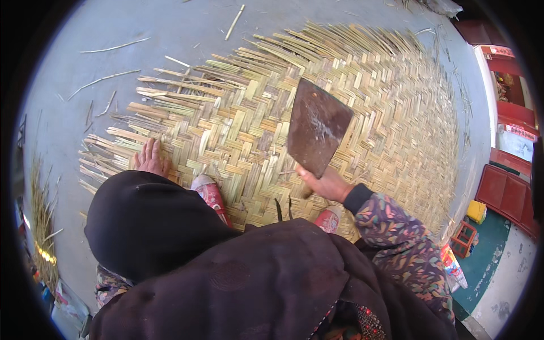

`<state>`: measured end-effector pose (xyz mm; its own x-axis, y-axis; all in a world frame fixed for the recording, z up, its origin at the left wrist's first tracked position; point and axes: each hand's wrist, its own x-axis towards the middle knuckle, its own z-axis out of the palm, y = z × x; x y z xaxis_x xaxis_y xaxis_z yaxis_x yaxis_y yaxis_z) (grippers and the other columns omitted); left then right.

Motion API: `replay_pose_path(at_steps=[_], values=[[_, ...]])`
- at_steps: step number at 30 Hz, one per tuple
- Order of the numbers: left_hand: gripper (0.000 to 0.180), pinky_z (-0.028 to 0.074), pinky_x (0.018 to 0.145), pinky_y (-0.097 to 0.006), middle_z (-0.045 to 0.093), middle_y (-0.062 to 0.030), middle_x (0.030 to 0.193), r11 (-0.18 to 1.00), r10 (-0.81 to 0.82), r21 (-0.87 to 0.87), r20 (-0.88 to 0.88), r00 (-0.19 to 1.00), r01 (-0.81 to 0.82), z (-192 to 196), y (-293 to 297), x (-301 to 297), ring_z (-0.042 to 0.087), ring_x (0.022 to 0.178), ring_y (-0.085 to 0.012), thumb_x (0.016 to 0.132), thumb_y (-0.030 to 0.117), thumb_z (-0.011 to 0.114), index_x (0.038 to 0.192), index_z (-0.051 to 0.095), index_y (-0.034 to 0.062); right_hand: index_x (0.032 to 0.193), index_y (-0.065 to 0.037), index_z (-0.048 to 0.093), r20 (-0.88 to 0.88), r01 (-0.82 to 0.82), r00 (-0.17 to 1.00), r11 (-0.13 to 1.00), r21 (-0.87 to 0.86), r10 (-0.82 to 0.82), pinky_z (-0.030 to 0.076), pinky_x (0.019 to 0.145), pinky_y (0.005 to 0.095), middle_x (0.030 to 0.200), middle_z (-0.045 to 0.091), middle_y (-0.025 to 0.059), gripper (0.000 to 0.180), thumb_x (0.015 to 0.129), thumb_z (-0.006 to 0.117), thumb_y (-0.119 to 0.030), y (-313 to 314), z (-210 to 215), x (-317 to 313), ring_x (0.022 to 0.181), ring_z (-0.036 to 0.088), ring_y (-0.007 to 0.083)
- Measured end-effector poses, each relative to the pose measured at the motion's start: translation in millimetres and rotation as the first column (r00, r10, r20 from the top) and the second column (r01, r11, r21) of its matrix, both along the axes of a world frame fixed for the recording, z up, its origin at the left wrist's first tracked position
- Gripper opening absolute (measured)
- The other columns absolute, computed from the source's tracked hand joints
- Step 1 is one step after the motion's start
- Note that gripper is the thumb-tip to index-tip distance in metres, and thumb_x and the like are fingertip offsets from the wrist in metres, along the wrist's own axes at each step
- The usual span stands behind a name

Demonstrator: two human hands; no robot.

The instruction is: The person sits on the floor and uses a flat wooden tool to press and align woven straw strips on a large mat. They repeatedly tap and smooth the mat surface to compact the weave.

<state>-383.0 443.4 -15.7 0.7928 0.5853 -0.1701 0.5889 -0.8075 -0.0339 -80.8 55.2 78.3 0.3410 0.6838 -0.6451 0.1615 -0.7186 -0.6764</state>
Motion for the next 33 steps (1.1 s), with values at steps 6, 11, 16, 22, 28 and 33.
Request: replay_pose_path(at_steps=[6,11,16,22,28,33], values=[[0.037,0.038,0.103,-0.048,0.064,-0.0135,0.120,0.966,-0.232,-0.089,0.118,0.966,0.243,72,63,67,0.058,0.114,-0.0305,0.091,0.024,0.055,0.125,0.057,0.0086,0.089,-0.001,0.065,0.212,-0.252,0.929,0.939,-0.235,0.303,0.051,0.073,0.0467,0.072,0.067,0.0181,0.048,0.096,0.045,-0.044,-12,24,50,0.072,0.066,0.0385],[0.034,0.041,0.101,-0.045,0.066,-0.0148,0.114,0.882,-0.468,-0.117,-0.103,0.878,0.456,127,106,168,0.059,0.111,-0.0319,0.089,0.020,0.057,0.121,0.061,0.0066,0.088,0.000,0.066,0.386,-0.395,0.764,0.848,-0.352,0.516,0.051,0.072,0.0491,0.084,0.067,0.0223,0.041,0.094,0.053,-0.039,-3,24,59,0.078,0.065,0.0421],[0.038,0.041,0.104,-0.043,0.062,-0.0116,0.124,0.828,-0.535,-0.108,-0.445,0.718,0.550,135,109,244,0.054,0.123,-0.0263,0.090,0.022,0.058,0.126,0.059,0.0091,0.092,0.000,0.066,0.454,-0.521,0.598,0.751,-0.406,0.660,0.053,0.069,0.0479,0.081,0.067,0.0208,0.025,0.086,0.060,-0.024,10,12,62,0.077,0.067,0.0382],[0.040,0.040,0.104,-0.043,0.058,-0.0076,0.132,0.868,-0.496,-0.167,-0.348,0.795,0.468,80,123,244,0.051,0.127,-0.0237,0.093,0.028,0.058,0.130,0.057,0.0119,0.116,0.000,0.057,0.565,-0.556,0.428,0.699,-0.451,0.705,0.052,0.057,0.0455,0.075,0.067,0.0154,0.039,0.079,0.058,-0.013,18,7,61,0.067,0.068,0.0339],[0.041,0.042,0.100,-0.044,0.064,-0.0103,0.123,0.927,-0.318,-0.276,-0.219,0.923,0.254,57,146,249,0.056,0.120,-0.0272,0.093,0.044,0.054,0.119,0.065,0.0140,0.130,-0.007,0.054,0.569,-0.689,0.277,0.573,-0.445,0.775,0.050,0.049,0.0418,0.069,0.065,0.0092,0.055,0.076,0.061,-0.015,43,41,61,0.057,0.065,0.0279],[0.049,0.045,0.096,-0.043,0.068,-0.0117,0.115,0.891,-0.325,-0.402,-0.240,0.915,0.211,64,156,249,0.062,0.110,-0.0306,0.083,0.053,0.064,0.110,0.069,0.0114,0.129,-0.009,0.056,0.669,-0.723,0.169,0.553,-0.415,0.723,0.050,0.048,0.0405,0.067,0.064,0.0083,0.054,0.076,0.061,-0.015,89,64,65,0.054,0.064,0.0269]])
